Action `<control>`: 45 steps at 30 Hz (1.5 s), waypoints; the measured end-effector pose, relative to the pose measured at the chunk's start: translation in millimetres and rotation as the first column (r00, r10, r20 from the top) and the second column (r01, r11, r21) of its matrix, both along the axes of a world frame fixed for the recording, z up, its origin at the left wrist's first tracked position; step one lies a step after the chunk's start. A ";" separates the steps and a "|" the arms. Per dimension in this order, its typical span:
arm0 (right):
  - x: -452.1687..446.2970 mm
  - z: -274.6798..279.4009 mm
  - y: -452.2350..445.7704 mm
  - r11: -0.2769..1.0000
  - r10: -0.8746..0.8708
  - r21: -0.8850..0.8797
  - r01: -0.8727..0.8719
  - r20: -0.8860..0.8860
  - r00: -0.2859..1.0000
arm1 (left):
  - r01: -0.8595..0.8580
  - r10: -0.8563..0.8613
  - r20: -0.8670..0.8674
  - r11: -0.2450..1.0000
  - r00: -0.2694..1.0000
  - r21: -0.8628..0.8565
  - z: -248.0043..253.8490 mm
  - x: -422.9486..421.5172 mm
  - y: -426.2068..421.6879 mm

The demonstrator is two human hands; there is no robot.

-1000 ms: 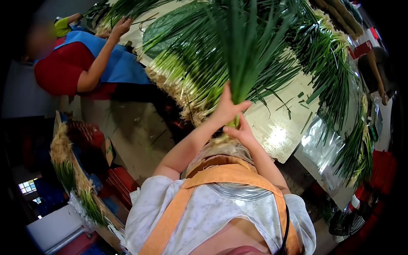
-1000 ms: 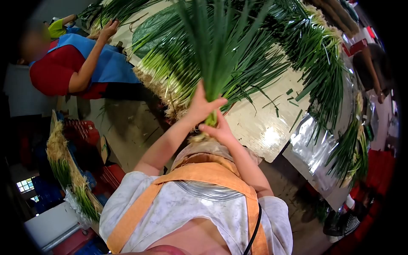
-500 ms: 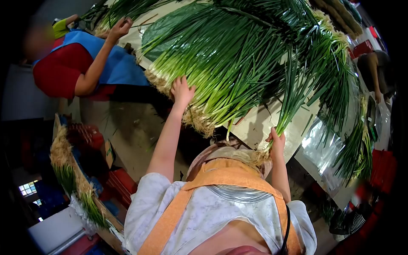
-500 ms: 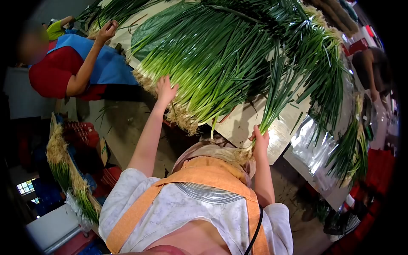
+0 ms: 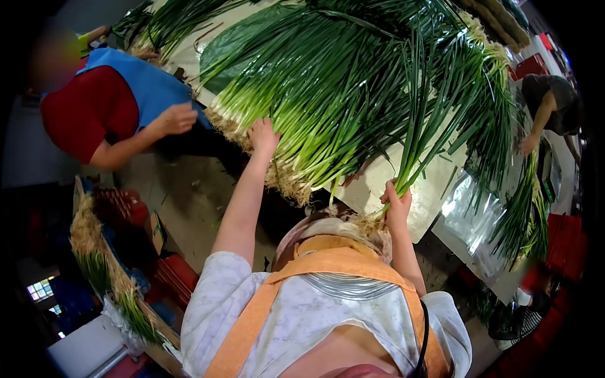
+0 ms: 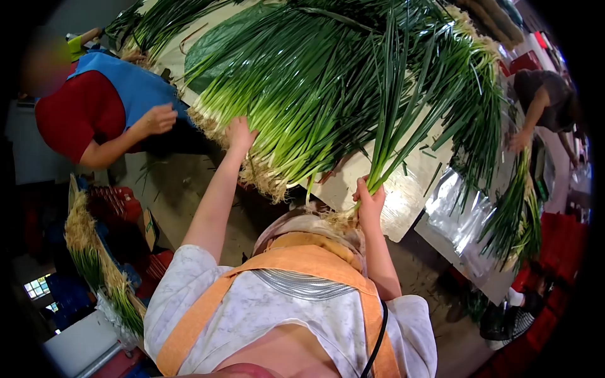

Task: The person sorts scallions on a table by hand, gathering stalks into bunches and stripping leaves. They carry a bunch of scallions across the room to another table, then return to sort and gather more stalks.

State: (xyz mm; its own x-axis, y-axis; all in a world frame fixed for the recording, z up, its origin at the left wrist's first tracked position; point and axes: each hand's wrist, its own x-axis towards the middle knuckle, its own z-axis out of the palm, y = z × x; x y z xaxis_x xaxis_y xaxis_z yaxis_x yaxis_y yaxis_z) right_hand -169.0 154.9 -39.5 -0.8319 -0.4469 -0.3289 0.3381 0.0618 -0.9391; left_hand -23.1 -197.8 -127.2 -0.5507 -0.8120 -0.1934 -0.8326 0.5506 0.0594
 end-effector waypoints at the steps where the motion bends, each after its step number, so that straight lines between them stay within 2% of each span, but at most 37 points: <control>1: 0.0 0.0 -0.5 1.000 0.001 -0.004 -0.001 -0.005 1.000 | 0.053 -0.051 0.043 0.998 0.998 -0.029 -11.8 -1.4 -1.0; 2: 0.5 0.0 -0.7 1.000 0.003 -0.007 -0.003 -0.010 1.000 | 0.106 -0.101 0.088 0.993 0.991 -0.057 -22.9 -0.9 -2.9; 5: 1.1 0.3 -1.8 0.999 -0.024 -0.036 0.024 0.007 1.000 | 0.156 -0.170 -0.024 0.944 0.985 -0.292 -13.9 11.7 11.3; 8: 1.2 -1.6 -1.6 0.998 -0.029 -0.054 0.030 0.021 0.999 | 0.109 -0.111 -0.025 0.992 0.994 -0.057 -2.3 11.8 1.4; 11: -0.2 0.8 -2.4 0.999 -0.006 -0.034 0.007 0.023 1.000 | 0.020 -0.027 0.084 0.996 0.996 0.088 16.7 -0.2 2.6; 14: -0.4 1.6 -2.2 0.999 -0.004 -0.034 0.004 0.023 1.000 | 0.001 -0.021 0.146 0.991 0.989 0.137 20.5 -5.8 3.6; 17: 1.6 1.4 -0.6 0.999 -0.023 -0.044 0.025 0.032 0.999 | -0.014 0.008 0.040 0.985 0.999 0.172 20.1 0.6 -2.3; 20: 2.2 -0.6 1.4 0.999 -0.025 -0.038 0.027 0.046 0.999 | -0.007 -0.002 0.076 0.993 0.997 0.117 -0.1 3.4 -12.1; 23: 2.5 -1.4 3.6 0.999 -0.022 -0.039 0.024 0.046 0.999 | -0.048 0.004 0.192 0.972 0.981 0.228 11.5 -4.1 -16.4; 26: 4.2 -2.4 3.8 0.999 -0.044 -0.023 0.045 0.047 0.998 | -0.021 -0.057 0.248 0.953 0.967 0.301 43.9 -12.8 -15.7; 29: 3.4 -2.2 4.9 0.998 -0.043 -0.038 0.045 0.050 0.998 | 0.064 -0.130 0.177 0.939 0.976 0.337 22.9 -6.8 -32.6; 32: 2.6 -3.3 6.0 0.997 -0.052 -0.046 0.055 0.056 0.997 | 0.021 -0.022 -0.001 0.948 1.000 0.317 12.7 -3.7 -24.8; 35: 2.3 -4.9 7.0 0.996 -0.058 -0.069 0.063 0.068 0.996 | -0.056 0.035 0.063 0.921 0.997 0.385 29.9 -10.6 -13.7; 38: 1.6 -4.2 5.4 0.995 -0.070 -0.070 0.075 0.067 0.995 | 0.034 -0.010 -0.080 0.953 0.997 0.300 30.5 -5.1 -11.5; 41: -0.3 -2.2 3.5 0.995 -0.073 -0.058 0.077 0.062 0.995 | 0.010 0.134 -0.201 0.809 0.970 0.587 80.6 -6.8 -3.0; 44: -4.7 -4.2 1.5 0.992 -0.087 -0.082 0.091 0.048 0.995 | 0.108 0.248 -0.289 0.557 0.925 0.823 164.0 -17.8 30.8; 45: -5.7 -2.2 0.3 0.993 -0.089 -0.077 0.091 0.035 0.995 | 0.177 0.238 -0.335 0.508 0.912 0.843 175.4 -18.1 39.0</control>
